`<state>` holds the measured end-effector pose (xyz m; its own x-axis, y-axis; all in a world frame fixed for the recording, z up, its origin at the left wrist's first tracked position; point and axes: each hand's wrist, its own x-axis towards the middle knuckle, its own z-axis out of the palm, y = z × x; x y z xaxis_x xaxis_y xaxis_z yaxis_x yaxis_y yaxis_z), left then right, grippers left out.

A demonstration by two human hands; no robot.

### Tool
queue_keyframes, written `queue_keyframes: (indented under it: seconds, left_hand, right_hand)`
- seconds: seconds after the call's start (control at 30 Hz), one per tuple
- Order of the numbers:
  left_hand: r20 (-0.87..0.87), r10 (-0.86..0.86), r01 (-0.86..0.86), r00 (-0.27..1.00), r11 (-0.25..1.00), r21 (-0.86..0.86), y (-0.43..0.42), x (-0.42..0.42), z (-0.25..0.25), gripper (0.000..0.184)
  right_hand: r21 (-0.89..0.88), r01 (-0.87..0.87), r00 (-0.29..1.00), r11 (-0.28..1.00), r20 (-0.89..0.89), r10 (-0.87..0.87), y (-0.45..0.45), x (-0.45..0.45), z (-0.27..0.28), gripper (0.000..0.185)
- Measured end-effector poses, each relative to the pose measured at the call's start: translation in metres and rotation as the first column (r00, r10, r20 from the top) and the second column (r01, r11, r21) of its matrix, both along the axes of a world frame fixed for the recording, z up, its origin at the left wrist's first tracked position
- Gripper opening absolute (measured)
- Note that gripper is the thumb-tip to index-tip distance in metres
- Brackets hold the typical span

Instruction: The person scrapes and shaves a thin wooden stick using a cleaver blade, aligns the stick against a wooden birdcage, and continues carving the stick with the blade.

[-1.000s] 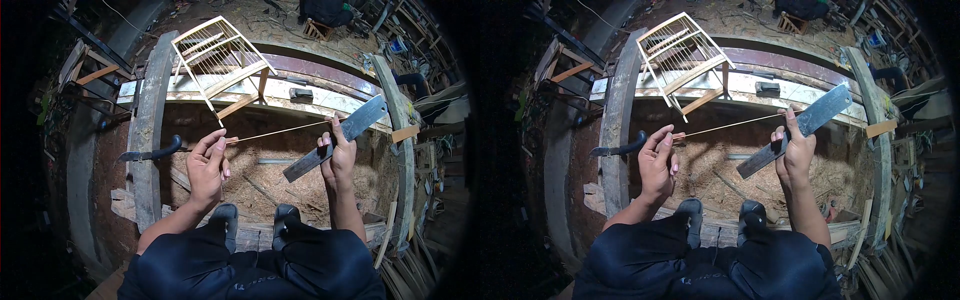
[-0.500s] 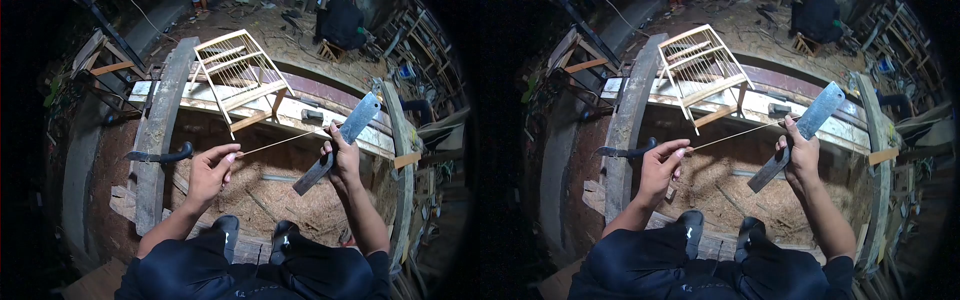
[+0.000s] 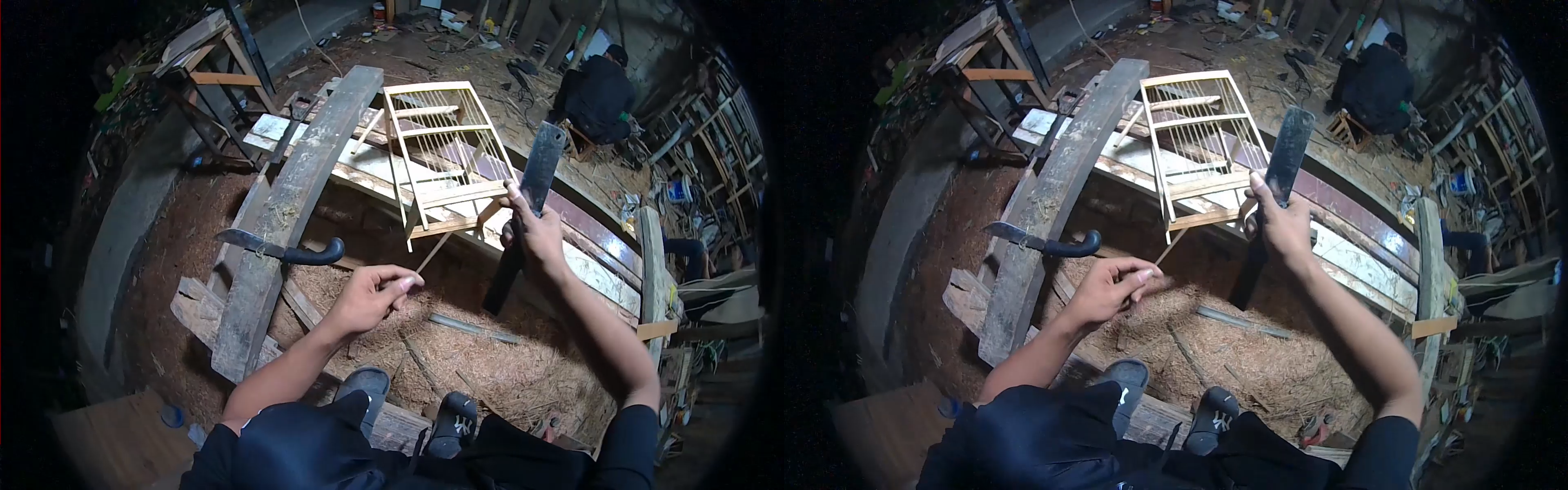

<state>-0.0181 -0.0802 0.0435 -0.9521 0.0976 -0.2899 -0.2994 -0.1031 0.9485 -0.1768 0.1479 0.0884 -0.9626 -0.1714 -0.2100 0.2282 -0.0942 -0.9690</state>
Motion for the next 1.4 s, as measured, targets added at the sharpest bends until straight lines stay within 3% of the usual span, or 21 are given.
queue_keyframes:
  seconds: [0.07, 0.1, 0.13, 0.2, 0.23, 0.27, 0.33, 0.43, 0.47, 0.53, 0.77, 1.27, 1.33, 1.4]
  left_hand:
    - [-0.018, 0.062, -0.062, 0.998, 0.998, 0.001, -0.001, -0.004, -0.008, 0.02]
    - [0.019, 0.111, -0.112, 0.994, 0.993, 0.035, -0.002, -0.006, -0.012, 0.021]
    - [0.059, 0.158, -0.162, 0.986, 0.984, 0.07, -0.002, -0.009, -0.016, 0.022]
    - [0.091, 0.173, -0.183, 0.981, 0.976, 0.116, -0.002, -0.014, -0.024, 0.022]
    - [0.083, 0.183, -0.193, 0.98, 0.971, 0.142, 0.0, -0.017, -0.026, 0.021]
    - [0.076, 0.192, -0.202, 0.978, 0.965, 0.168, 0.001, -0.02, -0.028, 0.02]
    - [0.079, 0.209, -0.22, 0.975, 0.958, 0.185, 0.004, -0.024, -0.032, 0.019]
    - [0.134, 0.244, -0.255, 0.96, 0.964, 0.073, 0.004, -0.029, -0.037, 0.013]
    - [0.135, 0.244, -0.256, 0.96, 0.964, 0.076, 0.002, -0.03, -0.038, 0.013]
    - [0.167, 0.24, -0.241, 0.956, 0.97, -0.017, 0.0, -0.031, -0.04, 0.018]
    - [0.112, 0.304, -0.303, 0.946, 0.953, -0.029, -0.003, -0.04, -0.05, 0.02]
    - [0.088, 0.285, -0.294, 0.954, 0.949, 0.116, 0.009, -0.048, -0.045, 0.015]
    - [0.093, 0.271, -0.281, 0.958, 0.952, 0.119, 0.01, -0.044, -0.043, 0.012]
    - [0.091, 0.291, -0.301, 0.952, 0.945, 0.131, 0.01, -0.042, -0.047, 0.014]
  right_hand:
    - [0.22, 0.009, 1.0, 0.975, 0.013, -0.012, -0.006, 0.007, -0.002, 0.048]
    - [0.179, 0.025, 1.0, 0.984, 0.002, -0.025, -0.011, 0.015, -0.01, 0.064]
    - [0.123, -0.066, 0.997, 0.99, 0.037, 0.062, -0.006, 0.016, -0.026, 0.068]
    - [0.514, -0.107, 0.965, 0.851, -0.154, 0.214, 0.001, 0.012, -0.073, 0.06]
    - [0.544, -0.095, 0.957, 0.833, -0.18, 0.227, -0.019, 0.034, -0.04, 0.047]
    - [0.592, -0.056, 0.858, 0.804, -0.383, 0.342, -0.017, 0.034, -0.062, 0.027]
    - [0.56, -0.013, 0.718, 0.829, -0.571, 0.397, -0.029, 0.046, -0.055, 0.018]
    - [0.627, -0.079, 0.674, 0.775, -0.54, 0.504, -0.032, 0.056, -0.056, 0.021]
    - [0.634, -0.025, 0.586, 0.773, -0.617, 0.526, -0.034, 0.059, -0.06, 0.02]
    - [0.676, -0.039, 0.592, 0.736, -0.578, 0.562, -0.038, 0.062, -0.06, 0.021]
    - [0.714, 0.004, 0.586, 0.7, -0.569, 0.577, -0.05, 0.056, -0.064, 0.023]
    - [0.728, 0.015, 0.546, 0.686, -0.58, 0.604, -0.042, 0.032, -0.058, 0.021]
    - [0.711, 0.093, 0.627, 0.697, -0.586, 0.514, -0.039, 0.022, -0.065, 0.021]
    - [0.727, 0.031, 0.61, 0.686, -0.558, 0.564, -0.038, 0.023, -0.063, 0.021]
